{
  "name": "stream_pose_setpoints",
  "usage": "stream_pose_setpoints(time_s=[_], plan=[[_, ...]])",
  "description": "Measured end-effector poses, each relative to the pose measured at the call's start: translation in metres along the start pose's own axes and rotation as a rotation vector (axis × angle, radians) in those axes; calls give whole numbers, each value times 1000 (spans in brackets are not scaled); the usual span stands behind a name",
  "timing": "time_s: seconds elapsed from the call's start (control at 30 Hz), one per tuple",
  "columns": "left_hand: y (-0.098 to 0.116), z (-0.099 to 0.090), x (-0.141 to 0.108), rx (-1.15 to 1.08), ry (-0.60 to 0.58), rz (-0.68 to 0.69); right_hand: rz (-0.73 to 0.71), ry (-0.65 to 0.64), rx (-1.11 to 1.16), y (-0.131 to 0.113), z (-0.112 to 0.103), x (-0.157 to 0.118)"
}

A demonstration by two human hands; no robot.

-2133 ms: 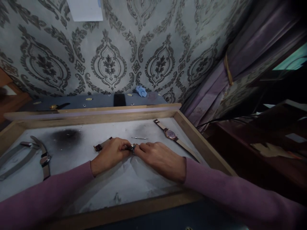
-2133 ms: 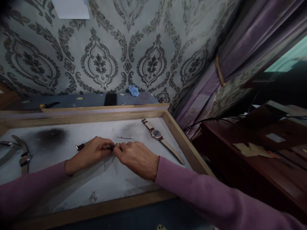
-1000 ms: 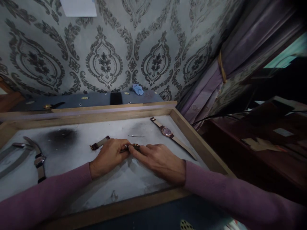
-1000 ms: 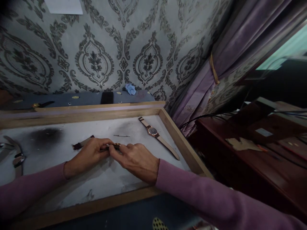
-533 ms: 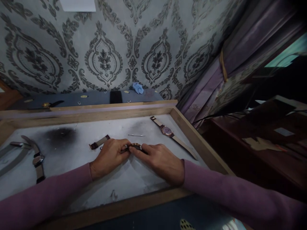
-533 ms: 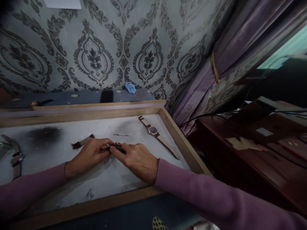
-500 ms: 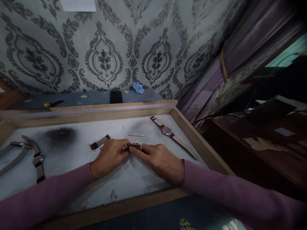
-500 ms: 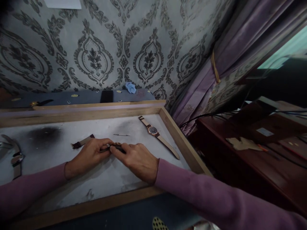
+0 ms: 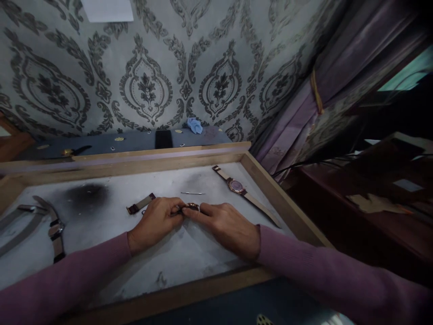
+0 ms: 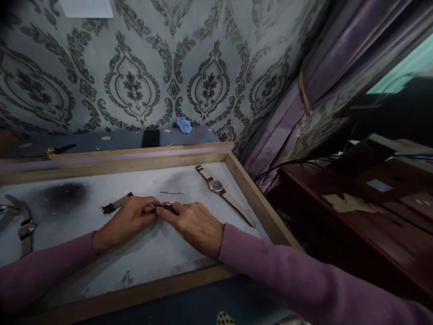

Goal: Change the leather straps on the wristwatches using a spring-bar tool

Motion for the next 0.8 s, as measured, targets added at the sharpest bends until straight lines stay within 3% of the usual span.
stream_pose_setpoints(time_s=[0.13,0.23,0.43,0.53,0.63,0.7,0.8], plan=[[-3,5,3,-90,-70,-13,47,158,118,15,-7,-5],[-5,7,3,-137,-110,-37,166,272,248,32,-11,-9],[-6,9,-1,-202,-207,-84,419,175,47,51,-7,-11],[-8,7,-3,-234,-236,-112,364,185,-74,42,-15,-8],[-8,4,-4,-227,-251,-114,244,314,-95,24,-30,-7],[-7,1,-5,-208,-249,-106,162,375,22,12,-35,-5],[-3,-4,-7,-192,-239,-83,156,313,463,6,-24,1]])
Point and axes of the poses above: each hand's wrist, its own x-axis towards the middle knuckle, its own z-axis out of the palm, y = z × x, the point moved 8 cm from there along x, towards the middle knuckle, and after that the axes turned 15 degrees about x, right-handed, at the moved point
